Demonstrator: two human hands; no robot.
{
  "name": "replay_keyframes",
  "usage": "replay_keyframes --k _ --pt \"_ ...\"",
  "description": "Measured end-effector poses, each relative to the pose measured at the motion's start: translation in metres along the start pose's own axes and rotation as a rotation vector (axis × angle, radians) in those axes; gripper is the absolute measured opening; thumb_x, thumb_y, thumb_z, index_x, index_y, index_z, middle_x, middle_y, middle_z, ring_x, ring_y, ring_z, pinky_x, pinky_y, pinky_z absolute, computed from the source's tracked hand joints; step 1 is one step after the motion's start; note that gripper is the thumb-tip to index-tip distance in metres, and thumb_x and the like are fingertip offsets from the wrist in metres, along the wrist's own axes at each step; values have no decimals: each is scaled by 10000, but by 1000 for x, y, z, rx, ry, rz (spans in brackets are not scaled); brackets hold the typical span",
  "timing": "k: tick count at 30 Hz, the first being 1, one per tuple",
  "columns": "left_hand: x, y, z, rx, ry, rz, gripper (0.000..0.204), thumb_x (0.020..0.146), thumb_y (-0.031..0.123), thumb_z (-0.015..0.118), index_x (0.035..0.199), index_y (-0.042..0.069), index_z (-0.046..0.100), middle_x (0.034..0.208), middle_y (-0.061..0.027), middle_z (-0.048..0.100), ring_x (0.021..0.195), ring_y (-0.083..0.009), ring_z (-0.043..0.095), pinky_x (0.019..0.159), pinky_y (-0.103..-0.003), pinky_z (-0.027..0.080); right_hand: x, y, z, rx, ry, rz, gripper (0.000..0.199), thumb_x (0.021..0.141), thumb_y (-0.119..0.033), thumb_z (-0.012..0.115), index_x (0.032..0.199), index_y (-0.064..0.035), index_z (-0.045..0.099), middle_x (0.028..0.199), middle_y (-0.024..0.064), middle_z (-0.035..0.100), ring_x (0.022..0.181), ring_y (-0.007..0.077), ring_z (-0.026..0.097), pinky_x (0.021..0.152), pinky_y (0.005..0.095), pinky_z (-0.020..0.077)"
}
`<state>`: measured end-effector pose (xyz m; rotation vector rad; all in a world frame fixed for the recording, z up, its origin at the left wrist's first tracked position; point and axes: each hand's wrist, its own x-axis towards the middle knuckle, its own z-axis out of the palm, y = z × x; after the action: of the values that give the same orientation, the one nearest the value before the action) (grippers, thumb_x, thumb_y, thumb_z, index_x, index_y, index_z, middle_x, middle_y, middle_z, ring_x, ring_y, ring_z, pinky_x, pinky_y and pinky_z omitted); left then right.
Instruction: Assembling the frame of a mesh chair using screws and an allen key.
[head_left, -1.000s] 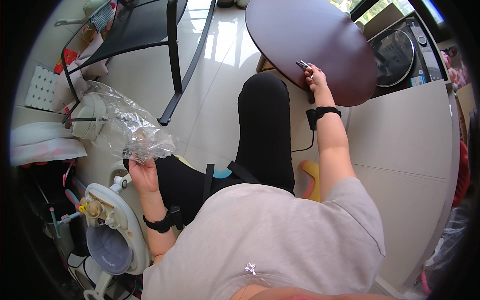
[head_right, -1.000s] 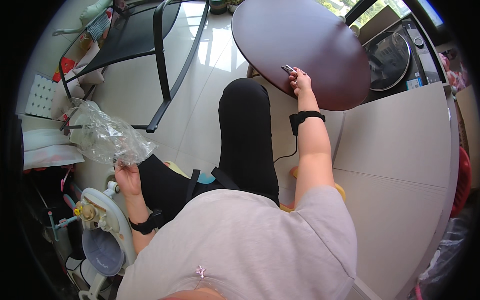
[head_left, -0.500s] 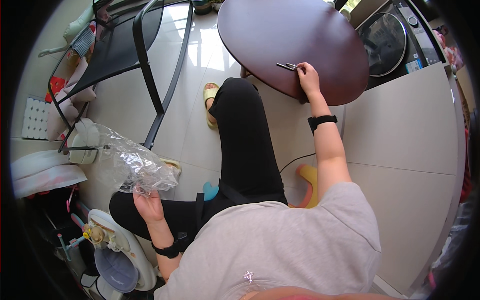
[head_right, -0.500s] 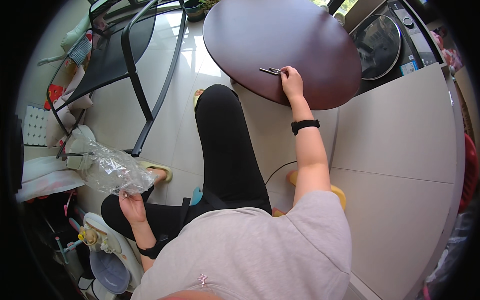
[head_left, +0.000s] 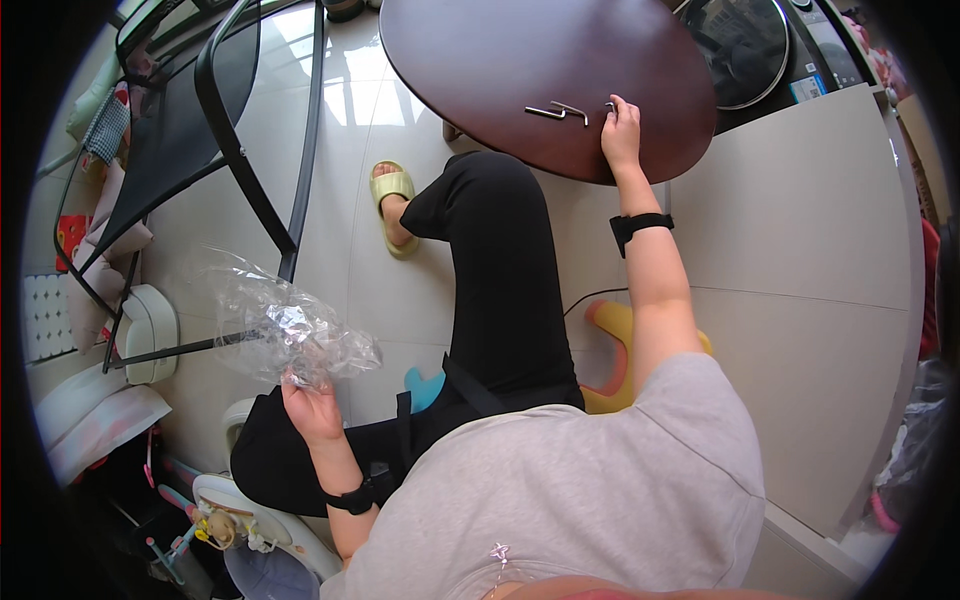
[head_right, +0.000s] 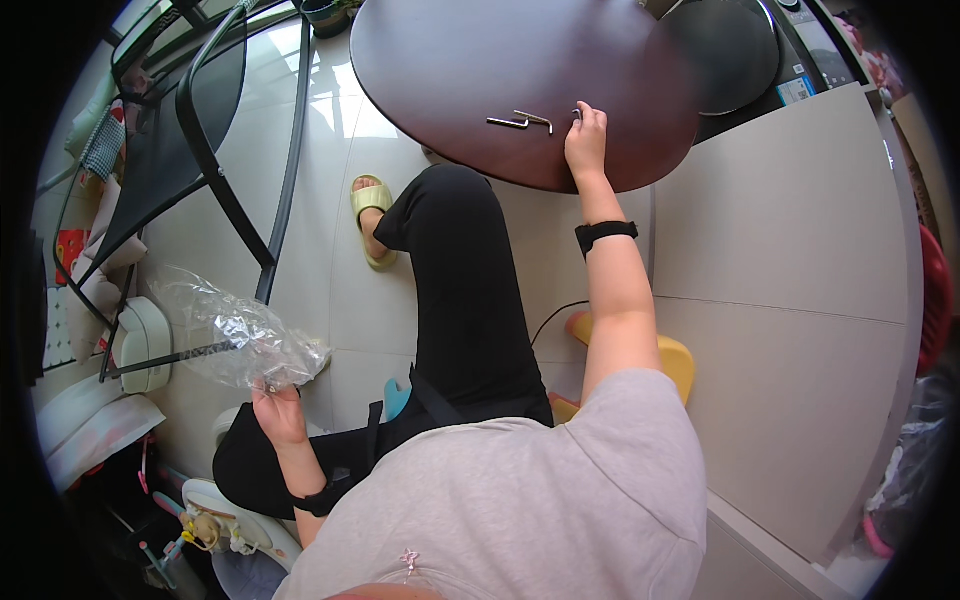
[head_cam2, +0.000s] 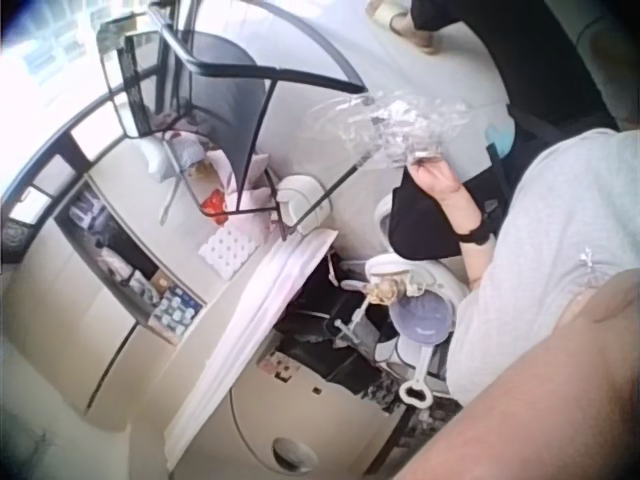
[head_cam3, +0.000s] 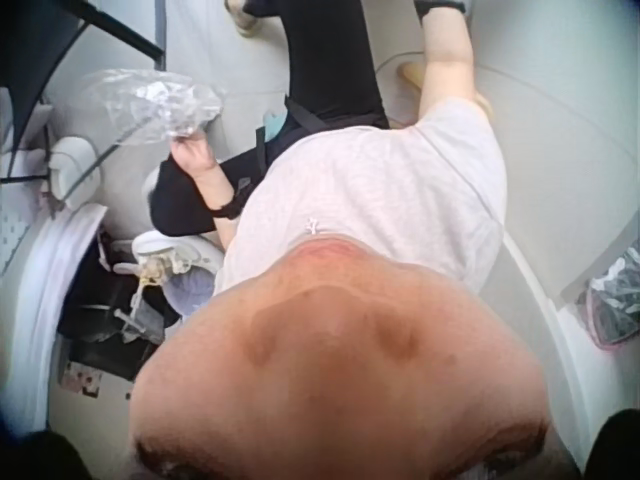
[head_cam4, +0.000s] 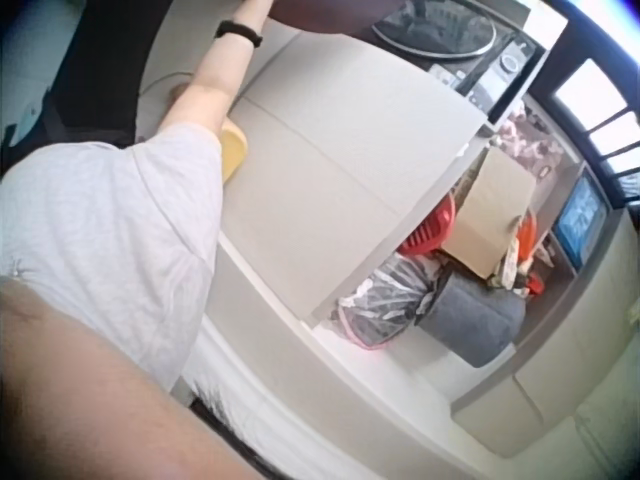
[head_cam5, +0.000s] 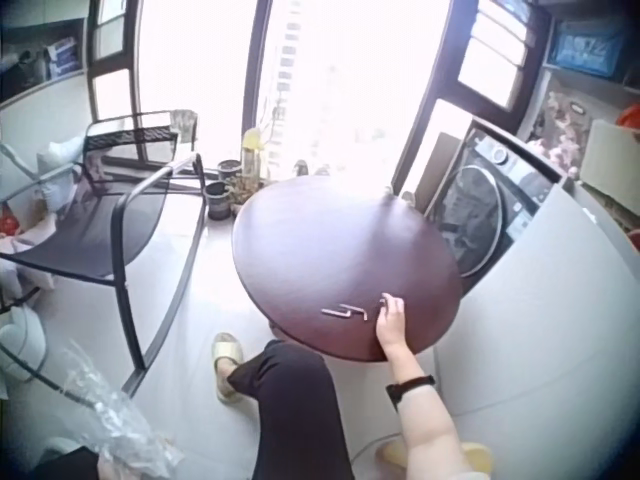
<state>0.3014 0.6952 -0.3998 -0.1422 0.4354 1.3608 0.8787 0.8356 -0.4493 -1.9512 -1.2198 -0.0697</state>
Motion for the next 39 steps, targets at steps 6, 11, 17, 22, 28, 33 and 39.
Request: replay_keyframes --k 6,11,17,22,28,33,39 --pt "8 0 -13 31 57 -25 411 861 55 355 1260 -42 367 1280 -178 438 1171 -292 447 996 -432 383 6 6 1 34 -75 -86 408 759 58 440 1159 2 491 1155 168 474 1073 317 464 934 363 378" --pt "14 -6 -13 -46 23 -99 439 873 58 345 1303 -25 321 1328 -159 397 1206 -274 414 1017 -431 356 -19 -47 -16 46 42 -182 334 775 38 470 1104 4 516 1149 143 503 1057 275 490 909 346 402" --pt "23 -46 16 -309 -13 -232 417 919 70 317 1326 -14 292 1358 -151 363 1246 -270 369 1040 -429 317 -96 -200 -56 909 -837 -221 614 788 -127 648 1303 -25 329 1076 114 568 957 211 561 875 334 429" --pt "31 -88 36 -131 15 -315 380 947 117 319 1305 -12 318 1352 -135 369 1246 -262 364 1046 -419 308 -142 -247 -45 744 -1143 -310 845 750 -158 675 1397 -70 138 1164 195 522 986 343 548 881 362 420" --pt "31 -99 54 108 -54 -358 422 946 164 335 1347 54 265 1391 -111 303 1289 -245 288 1074 -419 255 -102 -238 -18 1278 -892 185 155 844 -84 562 978 -5 566 888 62 608 677 111 572 576 221 452" --pt "27 -81 70 158 -160 -268 479 937 143 345 1385 73 188 1449 -94 187 1333 -239 200 1089 -421 210 -34 -238 -7 1489 -478 54 210 817 -68 538 1007 16 515 950 106 598 765 162 611 663 276 516" --pt "21 -61 63 183 -151 -185 481 933 123 336 1387 72 185 1450 -86 191 1334 -233 202 1088 -413 216 23 -184 37 1239 -377 103 381 777 -59 595 1123 26 461 1093 138 541 857 181 604 785 293 490"
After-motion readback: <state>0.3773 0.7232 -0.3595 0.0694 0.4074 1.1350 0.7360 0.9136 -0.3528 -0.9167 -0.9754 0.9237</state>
